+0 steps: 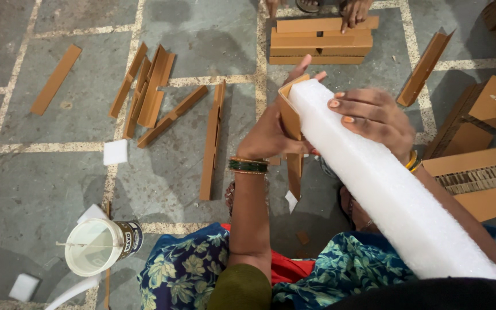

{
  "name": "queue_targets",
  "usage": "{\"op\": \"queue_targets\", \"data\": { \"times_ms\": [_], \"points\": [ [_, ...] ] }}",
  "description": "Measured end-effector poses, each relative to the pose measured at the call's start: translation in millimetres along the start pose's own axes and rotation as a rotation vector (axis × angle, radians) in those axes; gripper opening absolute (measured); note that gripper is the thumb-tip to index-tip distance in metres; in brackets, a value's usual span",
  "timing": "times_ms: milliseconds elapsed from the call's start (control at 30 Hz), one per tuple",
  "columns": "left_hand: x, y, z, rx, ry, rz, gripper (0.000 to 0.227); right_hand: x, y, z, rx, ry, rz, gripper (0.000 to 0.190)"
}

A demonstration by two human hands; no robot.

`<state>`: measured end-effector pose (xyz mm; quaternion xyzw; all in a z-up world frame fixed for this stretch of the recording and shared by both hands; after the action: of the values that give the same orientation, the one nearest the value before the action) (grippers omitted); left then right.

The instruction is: The person applies a white foam strip to the edges of brown cardboard pieces using a liquid from a bucket. They handle the cardboard pieces one at a time, aligning and pressing the foam into place.

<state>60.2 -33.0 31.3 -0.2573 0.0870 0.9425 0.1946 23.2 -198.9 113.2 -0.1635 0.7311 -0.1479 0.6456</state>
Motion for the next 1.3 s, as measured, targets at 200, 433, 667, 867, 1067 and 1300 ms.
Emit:
{"op": "queue_targets", "data": {
  "times_ms": [200,433,667,867,1067,1300],
  "points": [
    [-1,8,0,-0.079,-0.064,0.013,0.140,0,-7,5,0.042,-0.062,-0.010,0.040],
    [-2,9,-16,-0.251,-0.164,0.027,0.136,21,-15,19,-0.002,-0.220,0.022,0.051],
    [2,22,-23,0.330,-0.167,-0.063,0.130,20,-61,72,-0.200,-0.359,-0.051,0.049],
    [3,19,-15,0.327,-0.140,-0.128,0.118,-4,-43,8,-0.116,-0.299,-0.245,0.045],
    [4,41,0,0.212,-0.049,-0.226,0.122,-26,-38,-49,0.240,-0.136,-0.384,0.029],
    [14,35,-7,-0.094,-0.328,-0.051,0.088,-45,-41,-87,0.372,-0.253,-0.181,0.024]
  ]
}}
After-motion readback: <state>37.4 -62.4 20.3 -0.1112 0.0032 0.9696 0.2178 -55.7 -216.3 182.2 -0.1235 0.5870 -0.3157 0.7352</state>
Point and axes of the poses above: each hand's wrist, its own x-axis away from the middle knuckle, its own y-axis out of the palm, z = x × y, the point moved 8 cm from there along -x, towards the middle knuckle, and after that the axes turned 2 degrees about x, right-handed, at the moved point
